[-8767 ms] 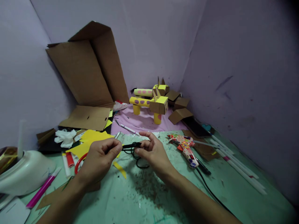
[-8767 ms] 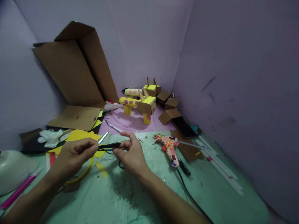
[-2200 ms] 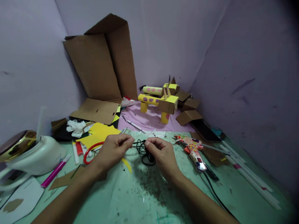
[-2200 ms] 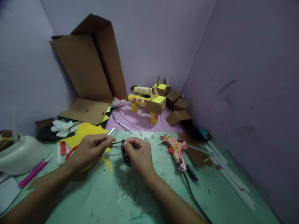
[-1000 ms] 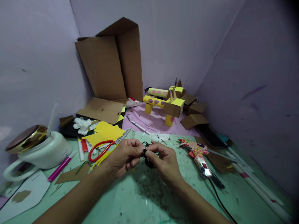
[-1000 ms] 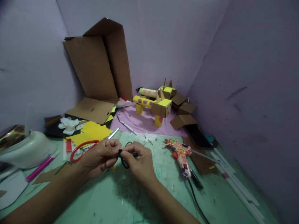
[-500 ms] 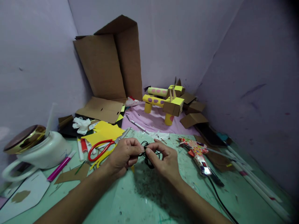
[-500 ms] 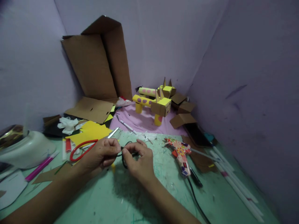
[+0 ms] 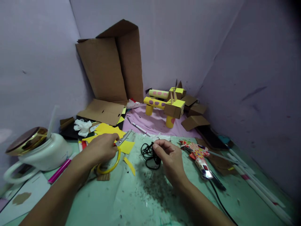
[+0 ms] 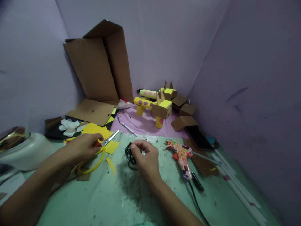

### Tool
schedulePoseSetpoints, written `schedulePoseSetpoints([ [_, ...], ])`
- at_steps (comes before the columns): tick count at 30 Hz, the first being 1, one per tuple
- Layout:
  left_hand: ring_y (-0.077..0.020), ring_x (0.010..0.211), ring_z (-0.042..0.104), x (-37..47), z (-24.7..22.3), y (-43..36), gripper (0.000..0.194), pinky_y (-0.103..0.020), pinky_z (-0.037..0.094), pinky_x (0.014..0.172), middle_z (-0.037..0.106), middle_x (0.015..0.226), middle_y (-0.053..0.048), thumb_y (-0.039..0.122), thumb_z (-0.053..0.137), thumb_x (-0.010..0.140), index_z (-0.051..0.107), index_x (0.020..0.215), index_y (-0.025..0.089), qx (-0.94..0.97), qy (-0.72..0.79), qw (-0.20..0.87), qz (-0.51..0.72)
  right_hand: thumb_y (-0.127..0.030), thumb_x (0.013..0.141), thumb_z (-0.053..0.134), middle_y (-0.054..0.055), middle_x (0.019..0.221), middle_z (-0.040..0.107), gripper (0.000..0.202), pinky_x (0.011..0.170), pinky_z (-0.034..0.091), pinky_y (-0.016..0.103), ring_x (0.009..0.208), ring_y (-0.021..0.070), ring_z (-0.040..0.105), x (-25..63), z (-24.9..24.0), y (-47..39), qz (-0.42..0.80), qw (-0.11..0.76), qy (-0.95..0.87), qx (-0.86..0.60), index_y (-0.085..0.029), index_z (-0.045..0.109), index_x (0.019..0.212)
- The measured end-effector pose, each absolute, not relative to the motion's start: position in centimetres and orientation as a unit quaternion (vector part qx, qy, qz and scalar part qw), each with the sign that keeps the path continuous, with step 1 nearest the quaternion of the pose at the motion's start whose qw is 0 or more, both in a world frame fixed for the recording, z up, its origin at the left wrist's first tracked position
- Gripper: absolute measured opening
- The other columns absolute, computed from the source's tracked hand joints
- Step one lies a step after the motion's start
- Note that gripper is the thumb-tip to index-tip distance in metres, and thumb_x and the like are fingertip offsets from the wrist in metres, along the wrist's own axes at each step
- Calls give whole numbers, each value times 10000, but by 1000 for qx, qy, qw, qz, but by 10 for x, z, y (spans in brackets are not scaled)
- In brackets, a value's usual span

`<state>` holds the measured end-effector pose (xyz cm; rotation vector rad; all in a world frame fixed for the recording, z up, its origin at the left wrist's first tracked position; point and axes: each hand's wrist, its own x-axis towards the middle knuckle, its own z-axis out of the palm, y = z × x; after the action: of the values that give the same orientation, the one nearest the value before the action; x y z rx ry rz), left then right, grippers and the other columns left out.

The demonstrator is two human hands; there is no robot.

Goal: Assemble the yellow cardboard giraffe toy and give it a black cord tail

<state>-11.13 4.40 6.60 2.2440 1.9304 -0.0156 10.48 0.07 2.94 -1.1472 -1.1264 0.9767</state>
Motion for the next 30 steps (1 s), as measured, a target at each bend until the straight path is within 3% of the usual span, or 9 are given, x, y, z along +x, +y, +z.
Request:
schedulePoseSetpoints([
  [3, -290, 841, 632, -116, 64, 40, 375, -306, 391, 596, 688, 920, -126, 118, 520, 611, 613, 965, 200, 756, 641, 87, -101, -339, 670, 662, -12, 560, 560, 176, 484, 363, 229, 518, 108, 451, 109, 30, 2, 418, 593, -477, -496, -168, 634, 642],
  [7, -323, 813, 639, -105, 56, 32, 446, -331, 405, 587, 682, 910, -176, 96, 518, 591, 584, 1028, 151, 748, 651, 81, -104, -345, 675, 674, -15, 575, 557, 182, 507, 367, 227, 546, 112, 455, 112, 31, 4, 420, 606, -469, -486, -167, 636, 660],
  [11, -354, 826, 634, -100, 52, 34, 376, -362, 407, 606, 669, 905, -200, 136, 506, 632, 571, 1003, 138, 737, 670, 58, -73, -351, 674, 682, -18, 576, 546, 192, 517, 359, 230, 555, 116, 450, 114, 30, 6, 430, 623, -458, -465, -170, 625, 649],
  [16, -308, 773, 623, -102, 64, 37, 218, -328, 386, 579, 653, 785, -115, 247, 502, 706, 545, 912, 191, 708, 699, 75, 70, -353, 698, 688, -19, 599, 545, 188, 526, 350, 230, 560, 114, 441, 120, 27, 11, 425, 645, -449, -449, -172, 636, 686],
  [18, -241, 663, 597, -96, 70, 30, 171, -307, 393, 559, 605, 700, -57, 332, 504, 746, 532, 849, 198, 696, 669, 170, 200, -350, 702, 688, -13, 615, 562, 184, 552, 369, 238, 577, 121, 461, 122, 26, 13, 415, 654, -449, -446, -172, 640, 690],
  [20, -168, 533, 539, -85, 72, 16, 222, -281, 408, 509, 547, 639, -4, 413, 507, 765, 524, 828, 200, 662, 587, 361, 295, -347, 702, 688, -9, 622, 574, 181, 572, 385, 244, 592, 127, 480, 125, 27, 15, 406, 660, -447, -447, -172, 643, 687],
  [23, -147, 449, 520, -67, 68, -9, 372, -279, 449, 452, 522, 538, 33, 500, 548, 742, 506, 949, 194, 549, 418, 670, 274, -354, 704, 690, -10, 622, 576, 185, 578, 391, 248, 607, 131, 487, 131, 28, 19, 394, 669, -440, -451, -175, 646, 689],
  [25, -147, 438, 545, -59, 64, -21, 420, -269, 462, 453, 556, 511, 31, 511, 574, 746, 457, 1005, 201, 520, 357, 738, 238, -360, 703, 695, -9, 637, 578, 189, 585, 392, 250, 619, 132, 485, 135, 29, 21, 378, 679, -434, -456, -177, 648, 700],
  [30, -117, 368, 525, -54, 51, -28, 348, -215, 407, 410, 589, 479, 39, 467, 554, 803, 407, 1001, 221, 532, 296, 767, 202, -357, 709, 686, -4, 650, 588, 185, 591, 395, 256, 628, 137, 495, 142, 32, 24, 346, 688, -430, -471, -175, 655, 711],
])
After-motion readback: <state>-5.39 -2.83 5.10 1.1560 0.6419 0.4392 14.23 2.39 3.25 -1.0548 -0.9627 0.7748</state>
